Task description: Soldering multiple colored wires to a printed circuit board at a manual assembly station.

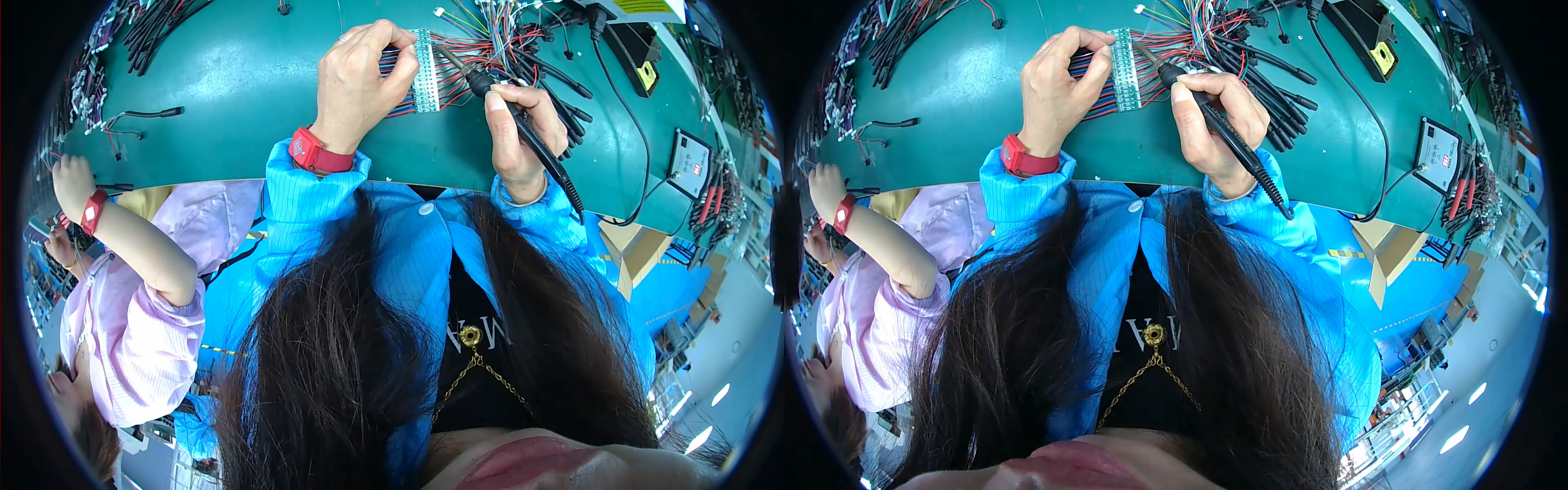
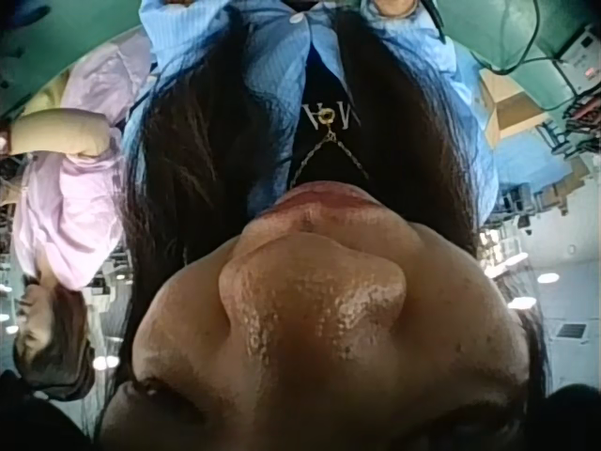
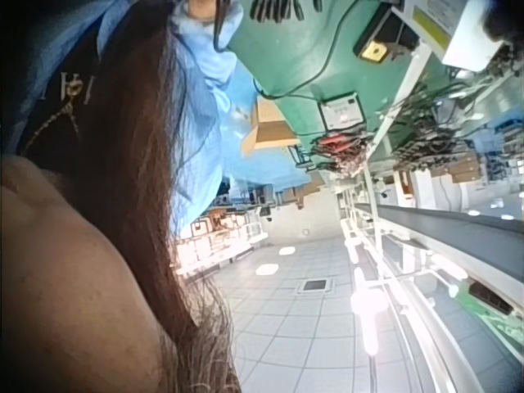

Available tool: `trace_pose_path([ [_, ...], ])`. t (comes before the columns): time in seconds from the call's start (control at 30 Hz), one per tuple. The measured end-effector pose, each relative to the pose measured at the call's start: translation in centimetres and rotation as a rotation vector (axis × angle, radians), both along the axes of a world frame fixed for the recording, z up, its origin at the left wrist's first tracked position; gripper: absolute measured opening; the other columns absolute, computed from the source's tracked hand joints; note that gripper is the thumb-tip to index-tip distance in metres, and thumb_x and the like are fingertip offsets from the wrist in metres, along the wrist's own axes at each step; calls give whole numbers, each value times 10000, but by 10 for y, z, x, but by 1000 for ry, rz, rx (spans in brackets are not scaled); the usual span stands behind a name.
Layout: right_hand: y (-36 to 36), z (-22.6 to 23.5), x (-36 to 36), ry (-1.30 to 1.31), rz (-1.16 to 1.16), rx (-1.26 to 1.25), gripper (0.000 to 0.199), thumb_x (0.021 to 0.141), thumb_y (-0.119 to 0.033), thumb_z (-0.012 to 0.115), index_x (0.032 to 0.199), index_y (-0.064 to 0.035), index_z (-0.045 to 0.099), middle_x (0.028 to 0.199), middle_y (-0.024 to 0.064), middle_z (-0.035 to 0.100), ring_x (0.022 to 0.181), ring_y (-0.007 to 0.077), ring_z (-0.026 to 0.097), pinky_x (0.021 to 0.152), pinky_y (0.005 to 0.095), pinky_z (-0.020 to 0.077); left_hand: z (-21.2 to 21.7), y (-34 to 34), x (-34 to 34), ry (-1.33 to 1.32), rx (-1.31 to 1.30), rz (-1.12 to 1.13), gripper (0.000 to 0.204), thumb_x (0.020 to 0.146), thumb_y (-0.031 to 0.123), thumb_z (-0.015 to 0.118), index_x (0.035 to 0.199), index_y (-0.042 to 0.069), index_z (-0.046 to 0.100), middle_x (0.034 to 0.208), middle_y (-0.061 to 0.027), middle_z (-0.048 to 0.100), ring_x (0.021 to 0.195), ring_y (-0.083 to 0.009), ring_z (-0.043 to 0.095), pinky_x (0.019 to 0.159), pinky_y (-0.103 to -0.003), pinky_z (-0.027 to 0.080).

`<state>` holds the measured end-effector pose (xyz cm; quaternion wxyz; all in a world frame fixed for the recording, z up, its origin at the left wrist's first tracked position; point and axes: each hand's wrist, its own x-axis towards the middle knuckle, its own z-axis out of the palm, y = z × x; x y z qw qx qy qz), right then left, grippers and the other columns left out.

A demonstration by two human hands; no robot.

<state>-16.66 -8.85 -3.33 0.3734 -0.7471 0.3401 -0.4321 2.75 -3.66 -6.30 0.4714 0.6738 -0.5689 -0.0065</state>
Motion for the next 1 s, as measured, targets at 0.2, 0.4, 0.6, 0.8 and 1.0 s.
trace_pose_path([
  [0.2,-1,1,3,-27,4,-26,110,774,8,691,879,14,661,819,108,697,604,129,562,590,233,461,2,-1,0,6,2,0,78,753,41,681,787,75,620,831,-6,722,696,-191,641,650,-293,517],
  [0.4,-1,3,1,0,3,7,102,776,8,692,874,12,663,822,104,698,607,129,564,595,233,463,0,-1,-2,-2,3,1,72,754,42,682,783,75,624,829,-4,723,693,-188,641,638,-289,517],
  [0.6,-3,3,-2,-24,6,1,104,767,5,693,866,6,663,808,107,696,605,137,561,598,239,464,1,-2,-4,0,5,-1,68,755,40,683,782,74,630,829,-2,725,698,-185,644,629,-287,519],
  [0.8,-5,-1,-6,-37,-4,-178,116,750,4,691,862,0,663,792,116,694,598,144,554,592,244,460,4,-2,-6,8,4,-1,71,754,38,686,784,75,634,836,-2,729,702,-184,646,630,-286,520],
  [1.0,-4,1,-5,-29,-17,-107,121,741,6,686,860,-1,663,782,115,693,587,142,546,582,242,455,3,-3,-5,11,0,-6,75,753,40,692,787,76,636,840,-2,730,703,-184,647,632,-285,520],
])
